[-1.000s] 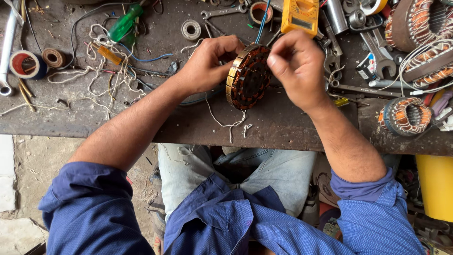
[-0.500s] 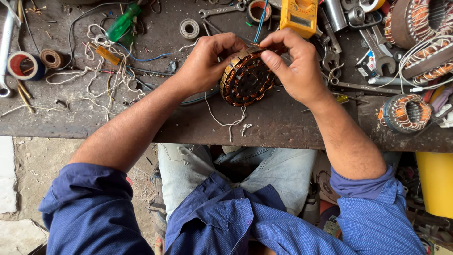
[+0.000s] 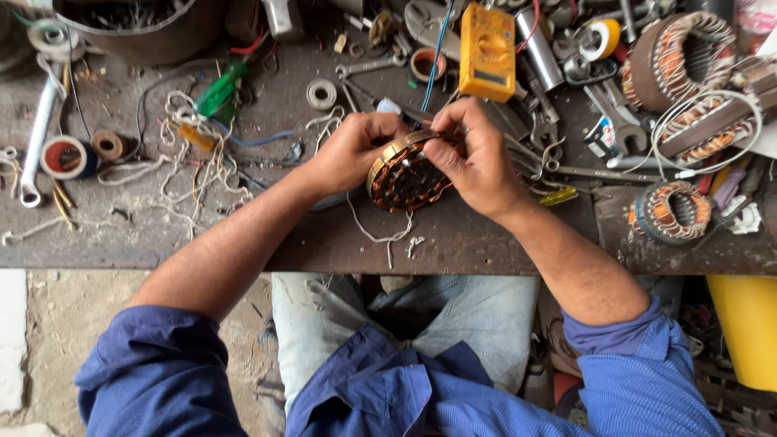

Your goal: The person sits at a workbench and manipulates a circular copper-wound electrical component, likely a stator. They use their hands to adjust and arrange the copper windings and connect a blue wire to the component.

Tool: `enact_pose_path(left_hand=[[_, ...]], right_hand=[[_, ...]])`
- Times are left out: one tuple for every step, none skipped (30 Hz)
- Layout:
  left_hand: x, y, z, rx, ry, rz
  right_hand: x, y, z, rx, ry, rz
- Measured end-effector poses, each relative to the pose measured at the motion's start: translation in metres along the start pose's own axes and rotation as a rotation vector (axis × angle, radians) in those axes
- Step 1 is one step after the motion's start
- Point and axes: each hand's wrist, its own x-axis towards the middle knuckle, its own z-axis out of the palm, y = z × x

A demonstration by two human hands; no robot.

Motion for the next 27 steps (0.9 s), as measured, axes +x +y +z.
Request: enact_pose_path(left_hand=[[0.001,0.000,0.000,-0.040,-0.002,-0.022],[0.003,0.001,-0.002,0.067,0.033,0.004],[0.001,0.002,-0.004,0.168,0.066,0.025],[0.000,0.004,-0.005,0.270,0.099,0.046],[0.000,0.007,-0.006,0.314,0.125,0.044],[0.000,0.010,-0.007,0.358,0.150,0.043],[0.000,0.014,-0.008,0.405,0.179,0.041],[0.000,0.018,-0.007,0.455,0.214,0.042],[0.001,0.021,-0.006,0.505,0.249,0.043],[0.001,0.025,-0.005,0.554,0.284,0.043],[0.002,0.028,-0.004,0.593,0.298,0.038],[0.002,0.030,-0.002,0.631,0.312,0.031],[0.002,0.032,-0.001,0.669,0.327,0.023],[0.002,0.032,-0.001,0.681,0.337,0.019],[0.002,0.032,-0.001,0.694,0.348,0.014],[0.002,0.031,-0.002,0.707,0.359,0.009],[0.001,0.029,-0.002,0.675,0.349,0.046],[0.000,0.027,-0.004,0.642,0.338,0.082],[-0.001,0.025,-0.007,0.613,0.332,0.118],[-0.004,0.023,-0.007,0.619,0.350,0.170],[-0.003,0.023,-0.008,0.629,0.367,0.233],[-0.002,0.022,-0.011,0.640,0.384,0.296],[-0.001,0.020,-0.013,0.627,0.437,0.284],[0.000,0.018,-0.019,0.613,0.490,0.272],[0.001,0.015,-0.023,0.593,0.539,0.261],[0.004,0.010,-0.031,0.474,0.621,0.256],[0.006,0.005,-0.042,0.357,0.703,0.245]], right_hand=[[0.000,0.000,0.000,-0.007,0.001,-0.005],[0.002,0.000,0.000,-0.015,0.002,-0.011],[0.002,0.000,0.000,-0.112,-0.002,-0.021],[0.003,0.000,-0.001,-0.209,-0.006,-0.030],[0.005,-0.001,-0.002,-0.306,-0.013,-0.040],[0.005,-0.003,-0.002,-0.343,-0.021,-0.082],[0.006,-0.005,-0.002,-0.378,-0.032,-0.126],[0.006,-0.007,-0.002,-0.413,-0.044,-0.171],[0.007,-0.010,-0.002,-0.390,-0.037,-0.144],[0.007,-0.012,-0.002,-0.366,-0.030,-0.117],[0.006,-0.014,-0.002,-0.343,-0.023,-0.090],[0.006,-0.015,-0.002,-0.379,-0.023,-0.064],[0.005,-0.015,-0.002,-0.413,-0.023,-0.038],[0.005,-0.014,-0.001,-0.447,-0.025,-0.012],[0.005,-0.012,0.001,-0.490,-0.004,-0.084],[0.005,-0.010,0.001,-0.532,0.015,-0.157],[0.003,-0.007,0.003,-0.570,0.032,-0.223],[0.000,-0.005,0.004,-0.522,0.042,-0.185],[-0.001,-0.003,0.004,-0.471,0.049,-0.153],[-0.002,-0.002,0.006,-0.419,0.056,-0.119],[-0.002,-0.002,0.006,-0.442,0.066,-0.151],[-0.002,-0.003,0.007,-0.463,0.077,-0.183],[-0.003,-0.003,0.008,-0.486,0.091,-0.210],[-0.003,-0.003,0.007,-0.486,0.085,-0.210],[-0.005,-0.004,0.007,-0.491,0.082,-0.204],[-0.007,-0.004,0.006,-0.496,0.079,-0.198],[-0.008,-0.005,0.006,-0.490,0.071,-0.202]])
